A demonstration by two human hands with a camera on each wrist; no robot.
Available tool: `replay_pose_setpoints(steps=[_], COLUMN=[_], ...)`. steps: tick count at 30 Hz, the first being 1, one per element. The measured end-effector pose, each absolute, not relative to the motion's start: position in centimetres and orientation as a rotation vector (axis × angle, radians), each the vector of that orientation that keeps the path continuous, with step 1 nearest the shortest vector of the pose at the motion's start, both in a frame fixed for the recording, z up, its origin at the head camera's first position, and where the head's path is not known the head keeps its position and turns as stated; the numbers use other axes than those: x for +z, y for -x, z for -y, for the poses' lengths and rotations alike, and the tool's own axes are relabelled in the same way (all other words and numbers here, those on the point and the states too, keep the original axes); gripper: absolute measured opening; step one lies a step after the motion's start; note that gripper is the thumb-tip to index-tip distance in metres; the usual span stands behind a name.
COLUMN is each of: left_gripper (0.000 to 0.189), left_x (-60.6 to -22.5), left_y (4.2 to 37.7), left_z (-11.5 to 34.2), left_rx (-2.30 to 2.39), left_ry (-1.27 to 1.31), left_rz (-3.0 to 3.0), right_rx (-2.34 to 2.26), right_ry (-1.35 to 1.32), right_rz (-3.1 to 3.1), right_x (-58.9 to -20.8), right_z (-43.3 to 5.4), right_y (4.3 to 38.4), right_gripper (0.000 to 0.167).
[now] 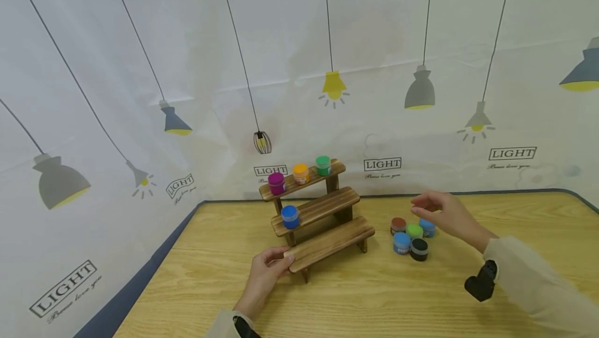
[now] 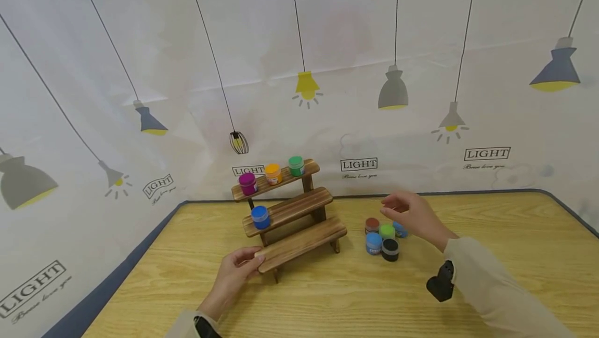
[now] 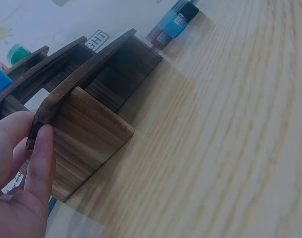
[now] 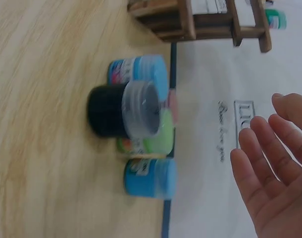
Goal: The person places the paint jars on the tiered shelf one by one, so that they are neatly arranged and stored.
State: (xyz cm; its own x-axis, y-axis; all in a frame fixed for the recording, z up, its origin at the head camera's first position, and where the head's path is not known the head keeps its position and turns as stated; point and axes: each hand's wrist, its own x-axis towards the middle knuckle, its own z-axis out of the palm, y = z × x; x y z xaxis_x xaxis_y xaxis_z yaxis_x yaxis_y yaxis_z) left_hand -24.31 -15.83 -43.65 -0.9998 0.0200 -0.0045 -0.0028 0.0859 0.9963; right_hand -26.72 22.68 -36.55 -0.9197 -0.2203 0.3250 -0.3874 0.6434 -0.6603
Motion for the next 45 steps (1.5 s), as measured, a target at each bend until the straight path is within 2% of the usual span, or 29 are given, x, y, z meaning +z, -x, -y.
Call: replay_pose_setpoints(steps=[12,17,27,38,45], left_gripper=[0.038,0.038,0.039,0.039,0.04], left_x=[-43.5,-43.5,-43.6,-43.7,-43.7], left_y=[24.1,24.1,24.2,24.2,24.2], left_z=[15.8,15.8,15.9,15.8,15.8], left_rx=[2.114,2.11,2.089,2.097,2.104], left_ry=[-0.032,-0.028,-0.011,-0.026,-0.043], left_rz=[-2.318,-2.315,-2.326,-2.331,-2.331], right_rx=[1.145,1.173,1.321,1.287,1.278], right_ry=[-0.35,-0.294,-0.296,-0.329,-0.363], right_rz=[2.681,2.701,2.747,2.795,2.774], right_x=[-39.5,-40.8,-42.4,-43.0,-43.3], right_z=[-25.7,-26.0,-25.8,-25.6,-25.7], right_y=[27.4,27.6,27.7,28.2,28.5], right_gripper=[0.036,0.038,0.052,0.052,0.045])
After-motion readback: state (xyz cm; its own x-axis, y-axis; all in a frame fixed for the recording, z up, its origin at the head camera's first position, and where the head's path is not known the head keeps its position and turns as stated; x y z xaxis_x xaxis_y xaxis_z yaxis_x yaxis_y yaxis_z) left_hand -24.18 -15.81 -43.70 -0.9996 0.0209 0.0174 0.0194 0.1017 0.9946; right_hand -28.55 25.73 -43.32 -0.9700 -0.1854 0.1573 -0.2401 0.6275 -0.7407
